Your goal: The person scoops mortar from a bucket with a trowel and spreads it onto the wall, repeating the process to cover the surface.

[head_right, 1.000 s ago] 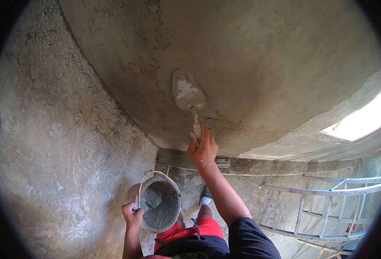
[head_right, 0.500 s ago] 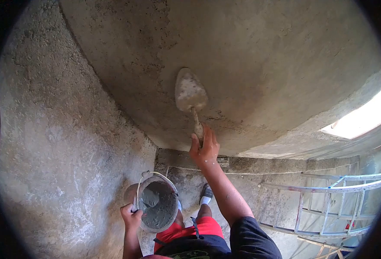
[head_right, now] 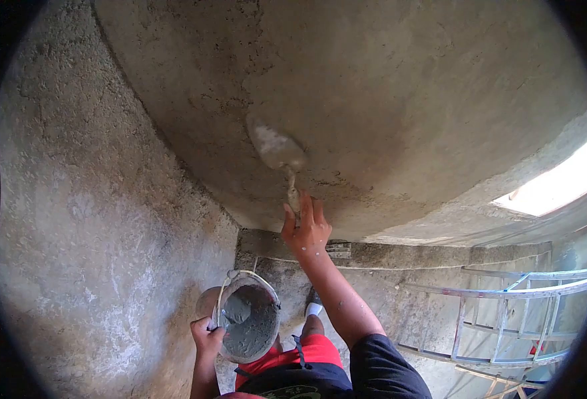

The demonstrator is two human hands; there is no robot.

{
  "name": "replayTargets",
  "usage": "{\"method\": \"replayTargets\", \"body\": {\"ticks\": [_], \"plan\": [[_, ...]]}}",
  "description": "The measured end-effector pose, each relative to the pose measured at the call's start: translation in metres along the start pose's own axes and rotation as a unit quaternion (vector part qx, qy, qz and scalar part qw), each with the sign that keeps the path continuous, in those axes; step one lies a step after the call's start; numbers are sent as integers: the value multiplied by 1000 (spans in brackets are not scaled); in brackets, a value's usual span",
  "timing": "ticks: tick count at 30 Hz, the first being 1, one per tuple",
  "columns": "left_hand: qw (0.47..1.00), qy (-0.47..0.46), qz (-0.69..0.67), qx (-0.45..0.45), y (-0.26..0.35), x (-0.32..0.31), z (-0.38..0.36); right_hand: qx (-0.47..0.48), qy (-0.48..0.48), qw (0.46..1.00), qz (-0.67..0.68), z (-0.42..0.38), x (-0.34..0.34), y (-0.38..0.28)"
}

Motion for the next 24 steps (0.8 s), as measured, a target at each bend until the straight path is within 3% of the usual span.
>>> {"method": "replayTargets", "body": {"ticks": [7,13,16,18,22,24], "plan": [[999,13,20,-22,26,10,7,35,-62,997,14,-34,-13,18],[999,14,23,-21,29,13,5,4,53,994,99,7,23,9],[1000,12,9,-13,34,10,4,25,13,1000,-4,-1,-3,11],[1000,9,6,-14,40,10,7,2,-152,986,-66,-22,-36,11],[999,9,3,-34,28,12,3,0,-149,989,2,-27,-19,6],[999,16,-13,-28,18,10,-1,-8,-50,997,64,-14,9,5]]}}
Point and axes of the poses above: each hand's wrist, its own z-axis towards the middle knuckle, its own x-axis out of the back of the hand, y = z × x, the point moved 10 cm from there along z, towards the middle knuckle, and after that the axes turned 7 degrees about -x, right-handed, at the moved point
